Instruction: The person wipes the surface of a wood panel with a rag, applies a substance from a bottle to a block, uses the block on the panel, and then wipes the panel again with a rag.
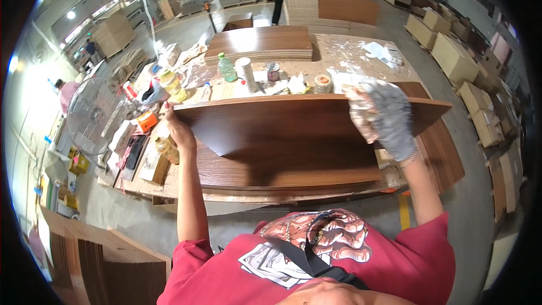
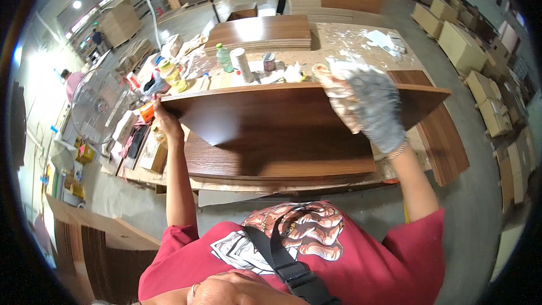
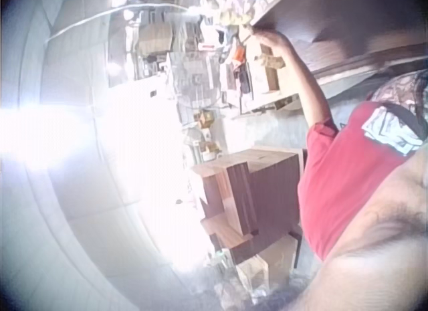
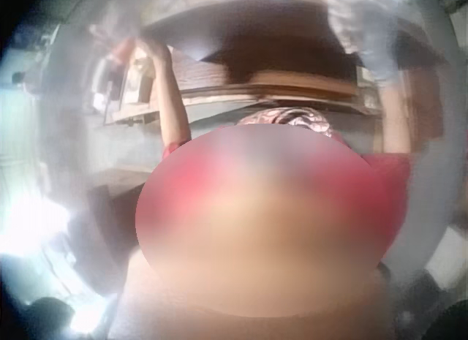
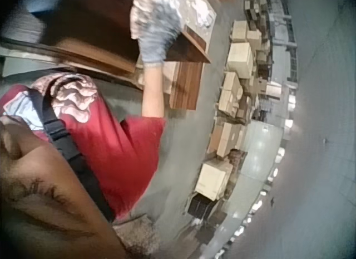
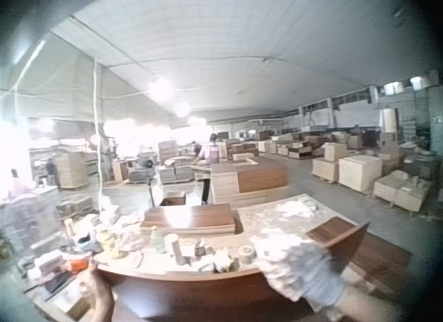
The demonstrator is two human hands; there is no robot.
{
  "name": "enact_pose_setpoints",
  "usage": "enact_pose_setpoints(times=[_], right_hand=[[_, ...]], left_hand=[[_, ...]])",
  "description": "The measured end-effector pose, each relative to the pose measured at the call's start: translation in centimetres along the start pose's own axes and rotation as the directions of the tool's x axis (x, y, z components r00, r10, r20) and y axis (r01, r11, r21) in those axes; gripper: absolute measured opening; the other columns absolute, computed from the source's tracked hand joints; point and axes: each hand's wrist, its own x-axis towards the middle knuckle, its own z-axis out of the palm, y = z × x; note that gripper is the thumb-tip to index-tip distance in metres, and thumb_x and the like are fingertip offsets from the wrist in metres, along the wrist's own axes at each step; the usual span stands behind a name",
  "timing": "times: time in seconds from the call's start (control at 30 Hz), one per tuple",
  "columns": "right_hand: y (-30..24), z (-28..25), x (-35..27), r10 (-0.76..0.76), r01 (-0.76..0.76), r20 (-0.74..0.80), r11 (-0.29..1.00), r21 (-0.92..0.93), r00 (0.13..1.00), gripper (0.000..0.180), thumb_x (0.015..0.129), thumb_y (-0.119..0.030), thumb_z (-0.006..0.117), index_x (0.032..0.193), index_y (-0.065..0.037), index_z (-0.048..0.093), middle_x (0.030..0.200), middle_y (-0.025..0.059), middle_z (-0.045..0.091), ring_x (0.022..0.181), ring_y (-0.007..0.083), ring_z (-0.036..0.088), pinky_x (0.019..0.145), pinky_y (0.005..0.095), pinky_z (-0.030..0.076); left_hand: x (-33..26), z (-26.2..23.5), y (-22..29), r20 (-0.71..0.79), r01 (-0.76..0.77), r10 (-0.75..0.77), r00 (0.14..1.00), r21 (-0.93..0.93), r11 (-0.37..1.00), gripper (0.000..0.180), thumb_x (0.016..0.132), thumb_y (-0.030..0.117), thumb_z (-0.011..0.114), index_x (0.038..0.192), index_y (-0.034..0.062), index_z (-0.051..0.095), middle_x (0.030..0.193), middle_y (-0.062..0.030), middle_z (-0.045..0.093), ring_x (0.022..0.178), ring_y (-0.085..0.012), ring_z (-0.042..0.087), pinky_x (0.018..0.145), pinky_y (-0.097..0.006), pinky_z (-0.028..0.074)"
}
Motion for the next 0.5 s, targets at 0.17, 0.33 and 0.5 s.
enact_pose_setpoints(times=[0.17, 0.33, 0.5], right_hand=[[-9.6, 3.6, 8.3, -0.069, 0.081, -0.052, 0.962, 0.262, 0.996, 0.049, 0.092, -0.019, 0.062, 0.140, -0.010, 0.056, 0.139, 0.0132, 0.057, 0.133, 0.0291, 0.051, 0.119, 0.0468, 0.033], [-19.5, 7.9, 16.3, 0.042, -0.010, -0.063, 0.894, 0.448, 0.997, 0.044, 0.090, -0.034, 0.064, 0.126, -0.008, 0.065, 0.127, 0.0138, 0.064, 0.121, 0.0283, 0.058, 0.111, 0.0467, 0.039], [-19.4, 11.1, 17.3, 0.135, -0.009, -0.238, 0.885, 0.465, 0.962, 0.038, 0.090, -0.032, 0.062, 0.122, -0.011, 0.065, 0.113, 0.0106, 0.066, 0.108, 0.0285, 0.059, 0.102, 0.0466, 0.041]], left_hand=[[3.0, 0.5, -1.8, -0.048, 0.116, -0.134, 0.990, -0.269, 0.956, 0.052, 0.110, 0.039, 0.042, 0.140, -0.0013, 0.056, 0.145, -0.0114, 0.053, 0.133, -0.0208, 0.046, 0.115, -0.037, 0.031], [2.4, 5.2, -0.5, -0.040, 0.010, -0.017, 0.999, -0.158, 0.987, 0.047, 0.108, 0.040, 0.044, 0.106, -0.0004, 0.068, 0.100, -0.0064, 0.068, 0.090, -0.0169, 0.060, 0.082, -0.031, 0.049], [3.2, 6.4, -1.5, -0.060, -0.047, 0.050, 0.997, 0.057, 0.997, 0.059, 0.109, 0.042, 0.040, 0.119, -0.0080, 0.070, 0.111, -0.0186, 0.074, 0.103, -0.0253, 0.067, 0.095, -0.036, 0.050]])
